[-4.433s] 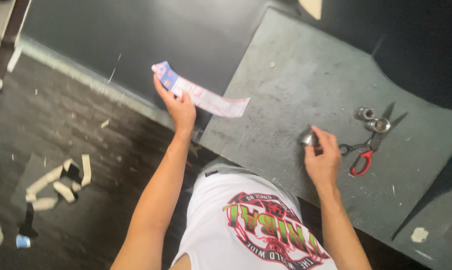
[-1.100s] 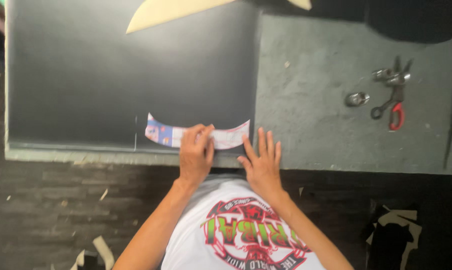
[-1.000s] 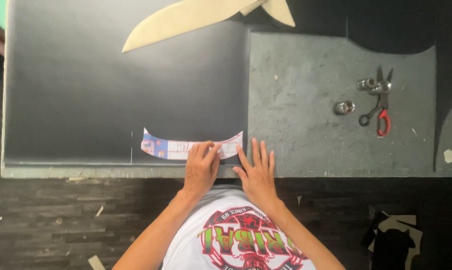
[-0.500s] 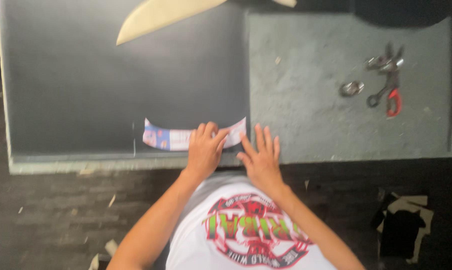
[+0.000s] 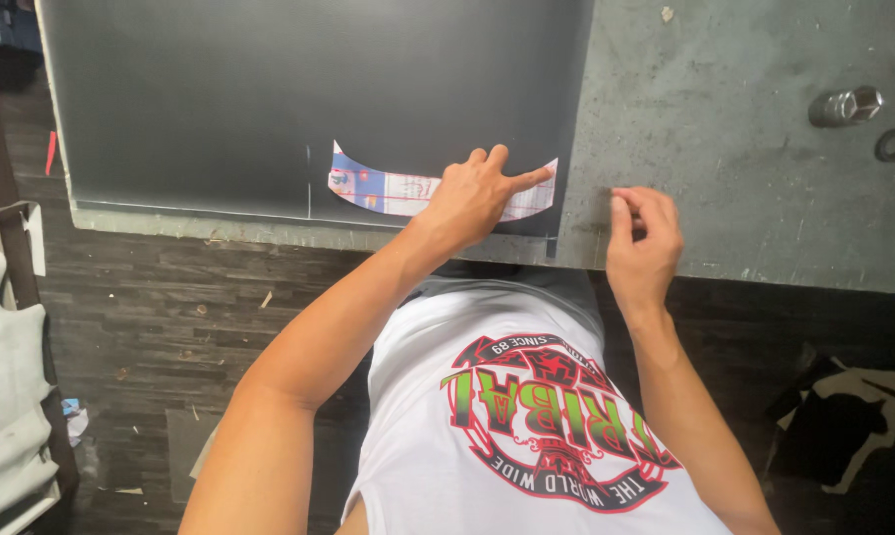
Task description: The person places a beige template on a black sheet and secures it with three metal weights. Using shears, they cut the black material around the template's edges. After cutting, they remove the template and weights, then place a printed paper pattern on the cut piece.
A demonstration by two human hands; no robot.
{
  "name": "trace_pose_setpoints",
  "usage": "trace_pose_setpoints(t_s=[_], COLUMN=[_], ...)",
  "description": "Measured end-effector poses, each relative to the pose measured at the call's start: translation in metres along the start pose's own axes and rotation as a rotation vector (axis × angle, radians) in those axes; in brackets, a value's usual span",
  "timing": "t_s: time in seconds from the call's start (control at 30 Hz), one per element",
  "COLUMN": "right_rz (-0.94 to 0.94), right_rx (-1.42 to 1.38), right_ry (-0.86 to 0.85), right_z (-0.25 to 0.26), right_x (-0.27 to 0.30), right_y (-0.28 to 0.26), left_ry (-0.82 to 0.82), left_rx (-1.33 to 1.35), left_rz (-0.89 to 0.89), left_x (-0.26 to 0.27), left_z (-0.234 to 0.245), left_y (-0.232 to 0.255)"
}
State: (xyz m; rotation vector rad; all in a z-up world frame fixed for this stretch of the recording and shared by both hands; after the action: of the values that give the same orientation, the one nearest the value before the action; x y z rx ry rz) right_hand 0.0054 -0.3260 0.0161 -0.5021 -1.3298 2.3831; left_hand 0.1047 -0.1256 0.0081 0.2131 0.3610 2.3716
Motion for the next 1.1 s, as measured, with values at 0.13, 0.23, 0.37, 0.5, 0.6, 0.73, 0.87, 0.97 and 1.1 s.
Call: trace_pose_setpoints(t_s=[0.13, 0.23, 0.37, 0.5, 0.6, 0.73, 0.87, 0.97, 1.1], right_rz=[-0.038, 0.221, 0.212, 0.138, 0.127, 0.113, 0.133, 0.144, 0.141], right_rx=[0.030, 0.132, 0.219, 0.244, 0.216, 0.194, 0.189, 0.180, 0.196], right_ry=[-0.071, -0.115, -0.177, -0.235, -0.232, -0.229, -0.225, -0.217, -0.206], right_z=[-0.017, -0.032, -0.041, -0.042, -0.042, -0.042, -0.041, -0.042, -0.041], right_x=[-0.007, -0.013, -0.022, -0.027, -0.027, -0.026, -0.024, -0.024, -0.024], right_y=[-0.005, -0.021, -0.022, -0.017, -0.014, -0.010, -0.009, -0.009, -0.008], left_ry=[0.019, 0.015, 0.046, 0.213, 0.353, 0.511, 0.623, 0.661, 0.672], left_rx=[0.008, 0.052, 0.200, 0.387, 0.285, 0.195, 0.103, 0.079, 0.066], left_rz=[-0.025, -0.028, -0.018, 0.009, 0.083, 0.279, 0.379, 0.424, 0.441], left_x=[0.000, 0.001, 0.008, 0.039, 0.069, 0.108, 0.129, 0.135, 0.135], left_z=[0.000, 0.005, 0.016, 0.034, 0.049, 0.064, 0.065, 0.060, 0.053], left_y=[-0.001, -0.002, -0.010, -0.031, -0.050, -0.069, -0.075, -0.074, -0.072])
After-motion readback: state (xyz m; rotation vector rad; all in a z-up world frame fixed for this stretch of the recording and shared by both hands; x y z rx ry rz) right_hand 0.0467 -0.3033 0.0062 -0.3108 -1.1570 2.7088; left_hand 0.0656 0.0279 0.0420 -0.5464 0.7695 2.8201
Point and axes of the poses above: each hand's wrist, its own x-axis away from the middle knuckle, its own z-axis out of the back of the hand, y = z × x, the point moved 4 cm from there along -x, towards the middle knuckle, and after that the axes turned 7 degrees about y, right-handed, at the moved point
